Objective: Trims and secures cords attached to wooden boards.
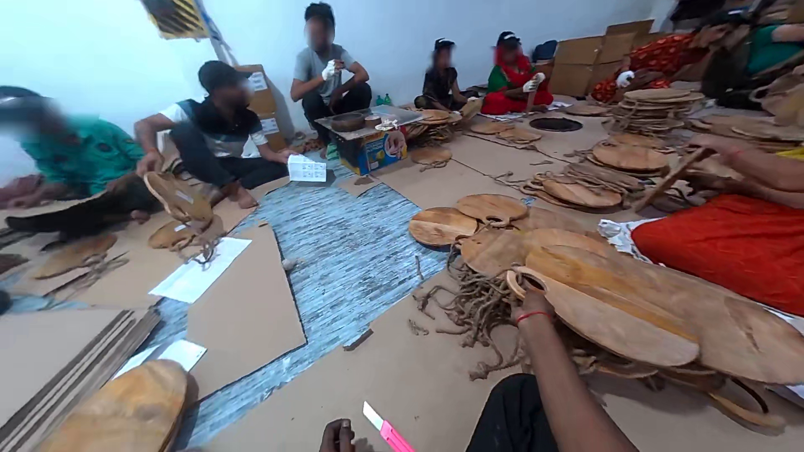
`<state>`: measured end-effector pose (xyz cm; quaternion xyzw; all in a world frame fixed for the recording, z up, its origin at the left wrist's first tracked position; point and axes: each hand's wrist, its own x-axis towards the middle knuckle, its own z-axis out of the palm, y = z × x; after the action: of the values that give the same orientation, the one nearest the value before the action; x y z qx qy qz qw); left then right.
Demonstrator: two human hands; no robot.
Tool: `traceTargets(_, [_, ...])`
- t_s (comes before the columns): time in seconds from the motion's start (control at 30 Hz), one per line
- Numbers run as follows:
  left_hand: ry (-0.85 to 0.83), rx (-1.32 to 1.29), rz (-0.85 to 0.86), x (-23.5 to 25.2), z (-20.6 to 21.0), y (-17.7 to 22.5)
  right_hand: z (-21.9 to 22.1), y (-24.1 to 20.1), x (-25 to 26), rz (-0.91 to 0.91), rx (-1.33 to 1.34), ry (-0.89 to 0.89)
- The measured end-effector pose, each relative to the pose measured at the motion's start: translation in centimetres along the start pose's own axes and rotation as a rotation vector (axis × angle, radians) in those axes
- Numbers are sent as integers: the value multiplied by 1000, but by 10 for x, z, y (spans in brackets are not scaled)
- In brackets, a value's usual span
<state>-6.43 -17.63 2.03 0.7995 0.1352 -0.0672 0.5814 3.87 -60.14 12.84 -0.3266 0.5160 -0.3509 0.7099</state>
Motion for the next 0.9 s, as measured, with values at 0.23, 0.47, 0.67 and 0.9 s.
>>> traceTargets(0.23, [8,5,0,-2,-1,-2,-10,-3,1,-57,18,85])
traceTargets(0.47, [12,-7,-11,5,7,-5,-19,0,-10,-72,103,-140])
traceTargets(0.67, [17,-22,-29,4,6,2,-23,2,-14,-47,29,-255])
traceTargets(0.9, [131,-147,-32,7,-7,8,-5,25,-51,66,-263,-534])
